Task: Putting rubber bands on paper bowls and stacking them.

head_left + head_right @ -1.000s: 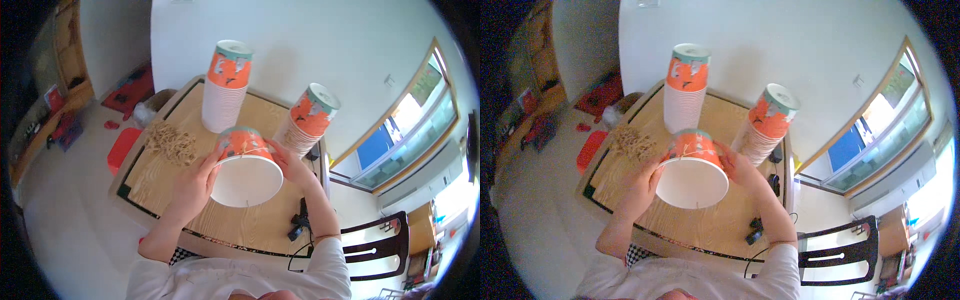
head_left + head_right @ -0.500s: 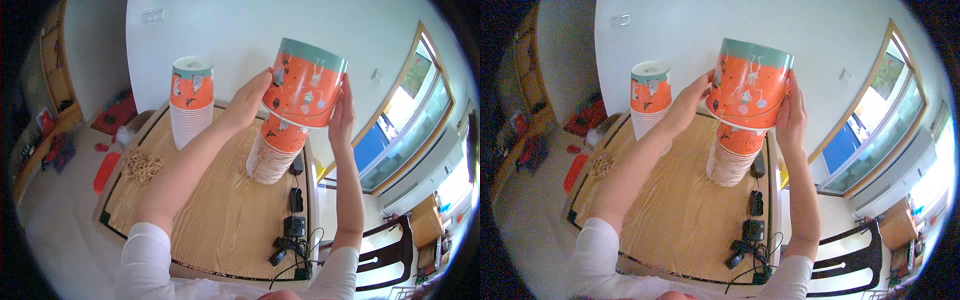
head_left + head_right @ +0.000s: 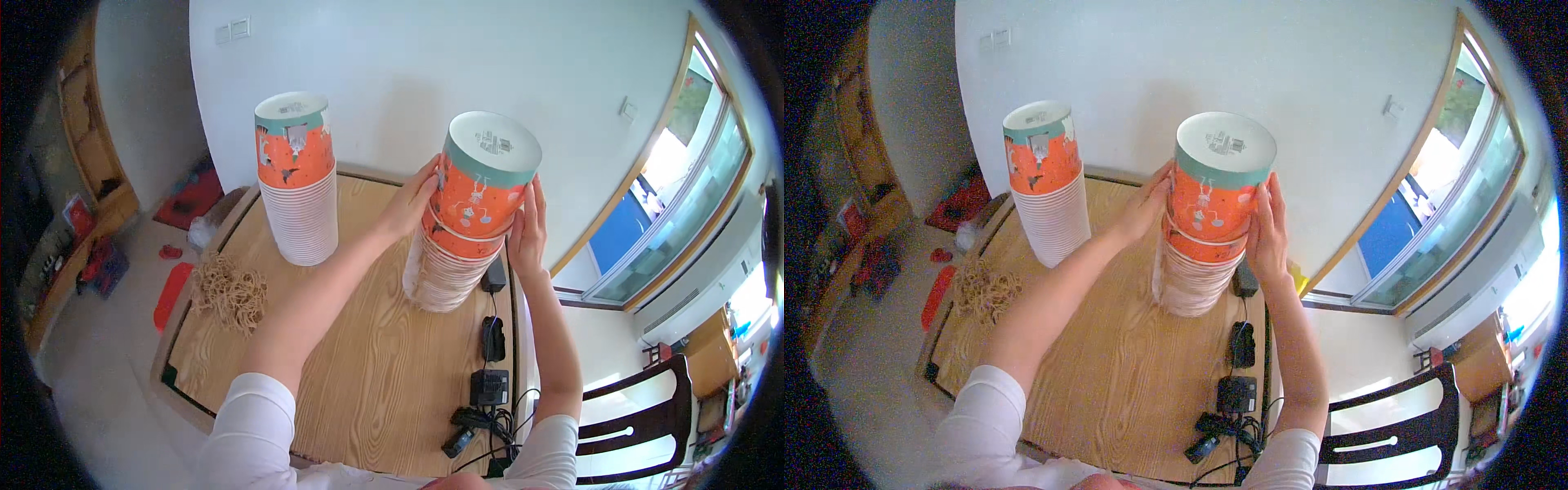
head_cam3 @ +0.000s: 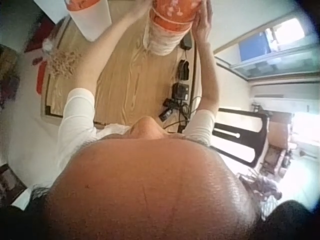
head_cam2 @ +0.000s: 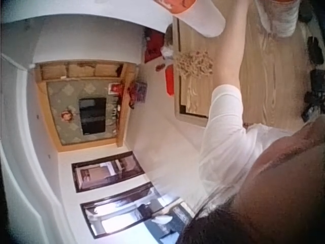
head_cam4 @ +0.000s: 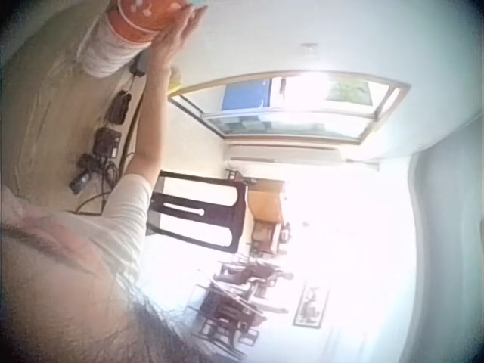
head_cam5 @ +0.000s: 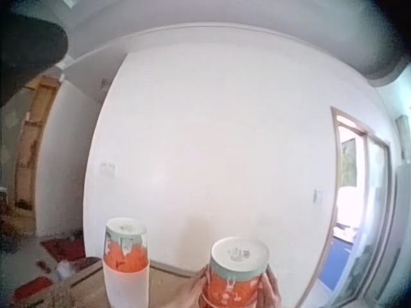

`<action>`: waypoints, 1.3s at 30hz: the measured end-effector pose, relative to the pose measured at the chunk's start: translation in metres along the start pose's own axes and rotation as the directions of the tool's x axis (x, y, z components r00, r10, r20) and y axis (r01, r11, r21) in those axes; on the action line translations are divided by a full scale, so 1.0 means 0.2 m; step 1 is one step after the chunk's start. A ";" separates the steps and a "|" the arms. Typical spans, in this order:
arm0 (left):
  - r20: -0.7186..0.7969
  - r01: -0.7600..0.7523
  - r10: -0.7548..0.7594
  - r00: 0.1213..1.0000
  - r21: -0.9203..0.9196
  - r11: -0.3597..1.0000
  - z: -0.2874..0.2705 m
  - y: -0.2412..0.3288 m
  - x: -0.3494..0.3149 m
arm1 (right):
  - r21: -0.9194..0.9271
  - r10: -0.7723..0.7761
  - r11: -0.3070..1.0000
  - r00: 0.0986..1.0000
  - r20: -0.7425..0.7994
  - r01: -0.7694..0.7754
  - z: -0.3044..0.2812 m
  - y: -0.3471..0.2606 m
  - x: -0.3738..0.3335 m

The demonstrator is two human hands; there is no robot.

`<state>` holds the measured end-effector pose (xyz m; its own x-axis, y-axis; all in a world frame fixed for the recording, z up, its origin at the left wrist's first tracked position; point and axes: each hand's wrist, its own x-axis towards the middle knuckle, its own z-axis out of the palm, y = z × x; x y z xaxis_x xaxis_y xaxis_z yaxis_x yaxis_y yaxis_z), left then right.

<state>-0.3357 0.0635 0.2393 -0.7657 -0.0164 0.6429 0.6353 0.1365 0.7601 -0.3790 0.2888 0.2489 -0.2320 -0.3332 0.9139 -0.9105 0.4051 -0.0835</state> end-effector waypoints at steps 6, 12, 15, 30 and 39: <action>-0.018 0.039 -0.038 0.999 0.065 0.997 0.02 -0.09 -0.09 | -0.020 0.082 0.997 0.993 0.079 -0.081 0.02 -0.02 -0.16; -0.038 0.076 -0.071 0.997 0.155 0.985 -0.01 -0.22 -0.13 | -0.105 0.147 0.986 0.974 0.172 -0.131 0.01 -0.08 -0.27; -0.009 0.077 -0.077 0.997 0.277 0.958 0.01 -0.13 -0.21 | -0.127 0.197 0.978 0.945 0.261 -0.168 -0.06 -0.10 -0.35; -0.335 0.420 -0.254 0.908 0.739 0.527 -0.53 -0.24 -1.59 | -0.044 -0.148 0.986 0.962 0.230 0.162 0.16 -0.80 0.36; -0.318 0.391 -0.228 0.920 0.730 0.561 -0.50 -0.11 -1.82 | 0.063 -0.059 0.997 0.960 0.272 0.043 1.00 -1.04 0.80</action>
<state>-0.0617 -0.0319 -0.0026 -0.8175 -0.3614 0.4483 -0.0164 0.7928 0.6092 -0.2958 -0.0178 0.3330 -0.2623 -0.5754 0.7746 -0.9394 0.3359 -0.0686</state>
